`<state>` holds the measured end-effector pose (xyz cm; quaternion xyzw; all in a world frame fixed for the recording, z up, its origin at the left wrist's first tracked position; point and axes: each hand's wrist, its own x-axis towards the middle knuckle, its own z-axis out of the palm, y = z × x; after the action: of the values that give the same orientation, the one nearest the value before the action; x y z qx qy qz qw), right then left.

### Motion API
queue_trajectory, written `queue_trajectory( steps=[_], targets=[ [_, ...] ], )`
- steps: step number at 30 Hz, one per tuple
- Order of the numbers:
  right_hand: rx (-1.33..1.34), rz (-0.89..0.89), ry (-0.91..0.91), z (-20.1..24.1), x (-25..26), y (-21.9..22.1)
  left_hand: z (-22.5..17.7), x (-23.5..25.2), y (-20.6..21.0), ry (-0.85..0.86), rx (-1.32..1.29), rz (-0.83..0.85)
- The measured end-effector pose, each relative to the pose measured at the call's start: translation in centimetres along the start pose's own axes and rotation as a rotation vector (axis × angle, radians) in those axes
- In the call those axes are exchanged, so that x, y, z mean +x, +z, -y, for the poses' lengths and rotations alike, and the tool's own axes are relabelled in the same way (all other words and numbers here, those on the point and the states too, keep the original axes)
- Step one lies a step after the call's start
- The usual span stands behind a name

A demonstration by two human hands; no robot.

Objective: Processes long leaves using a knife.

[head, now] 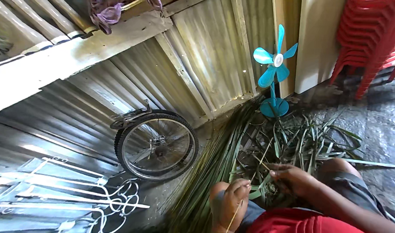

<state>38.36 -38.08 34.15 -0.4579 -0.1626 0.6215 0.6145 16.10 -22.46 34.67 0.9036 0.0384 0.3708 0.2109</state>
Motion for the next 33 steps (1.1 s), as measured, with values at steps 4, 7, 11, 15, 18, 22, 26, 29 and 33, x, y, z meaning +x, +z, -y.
queue_trajectory(
  steps=[4,7,11,15,18,22,26,29,33],
  targets=[
    [0.123,0.067,0.041,-0.5,0.1,0.6,-0.6,1.2,-0.9,0.199,0.049,0.141],
    [0.199,0.085,0.04,-0.6,0.2,-0.1,-1.0,1.2,-1.8,0.259,0.065,0.207],
    [0.246,-0.015,0.007,-0.1,0.7,-0.3,-1.8,1.0,-2.5,0.3,0.04,0.216],
    [0.282,-0.199,-0.04,1.3,1.6,-2.3,-2.1,0.4,-3.6,0.337,0.046,0.25],
    [0.276,-0.306,-0.051,1.3,2.4,-3.4,-2.1,0.1,-4.2,0.326,0.029,0.243],
    [0.281,-0.602,-0.107,1.3,3.7,-6.2,-1.9,-0.9,-4.5,0.258,-0.02,0.142],
    [0.172,-0.433,-0.136,1.3,2.0,-6.3,-0.3,-2.0,-3.5,0.016,-0.045,-0.042],
    [0.012,-0.1,-0.116,1.0,0.2,-2.6,0.5,-1.7,-1.8,-0.182,-0.018,-0.135],
    [-0.097,0.17,-0.072,-0.1,-0.4,1.5,-0.7,0.7,0.7,-0.224,-0.229,-0.18]
  ],
)
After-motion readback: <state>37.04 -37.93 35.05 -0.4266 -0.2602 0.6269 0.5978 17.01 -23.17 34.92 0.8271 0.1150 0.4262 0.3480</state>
